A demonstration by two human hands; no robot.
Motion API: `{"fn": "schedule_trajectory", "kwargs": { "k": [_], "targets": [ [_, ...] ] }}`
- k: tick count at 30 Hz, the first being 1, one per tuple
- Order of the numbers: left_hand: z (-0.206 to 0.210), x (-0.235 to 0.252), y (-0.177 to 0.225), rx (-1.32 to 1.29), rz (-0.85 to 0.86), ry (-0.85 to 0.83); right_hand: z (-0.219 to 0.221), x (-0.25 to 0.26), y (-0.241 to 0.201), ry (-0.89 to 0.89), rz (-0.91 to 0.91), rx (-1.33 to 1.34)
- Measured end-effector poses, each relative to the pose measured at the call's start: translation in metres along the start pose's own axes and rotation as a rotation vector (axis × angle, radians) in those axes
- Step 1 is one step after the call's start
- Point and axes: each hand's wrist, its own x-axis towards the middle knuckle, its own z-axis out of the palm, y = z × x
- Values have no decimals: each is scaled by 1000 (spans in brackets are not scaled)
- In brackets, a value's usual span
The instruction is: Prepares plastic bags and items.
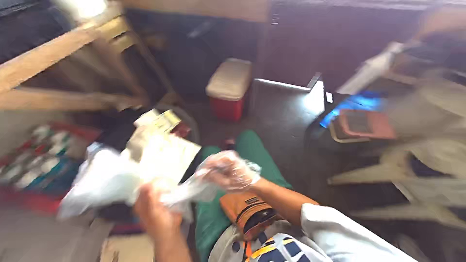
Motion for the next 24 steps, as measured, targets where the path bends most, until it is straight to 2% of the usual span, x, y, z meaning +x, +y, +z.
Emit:
{"fn": "schedule_trajectory", "kwargs": {
  "k": [2, 5, 6, 8, 11, 14, 18, 21, 24],
  "targets": [
    [-3, 3, 3, 27, -8, -109, -6, 2, -3, -69, 25, -88],
    [-12, 15, -4, -11, 53, -369, -22, 10, 0, -124, 26, -140],
    [-10, 17, -4, 1, 78, -392, -29, 11, -2, -142, 51, -172],
    [-4, 12, 1, 70, 97, -310, -41, 14, -4, -194, 88, -197],
    [2, 11, 6, 46, 57, -126, -47, 30, 10, -299, 29, -167],
    [-8, 9, 9, 9, 27, -65, -40, 50, 8, -417, 19, -119],
    [-12, 1, 5, 75, 145, -37, -12, 49, -3, -515, -8, -44],
    [-9, 2, 3, 45, 169, 97, 11, 37, 3, -462, -23, -3],
    [-12, 5, 7, 35, 60, 130, 16, 32, 13, -368, 30, 69]
  ]
}}
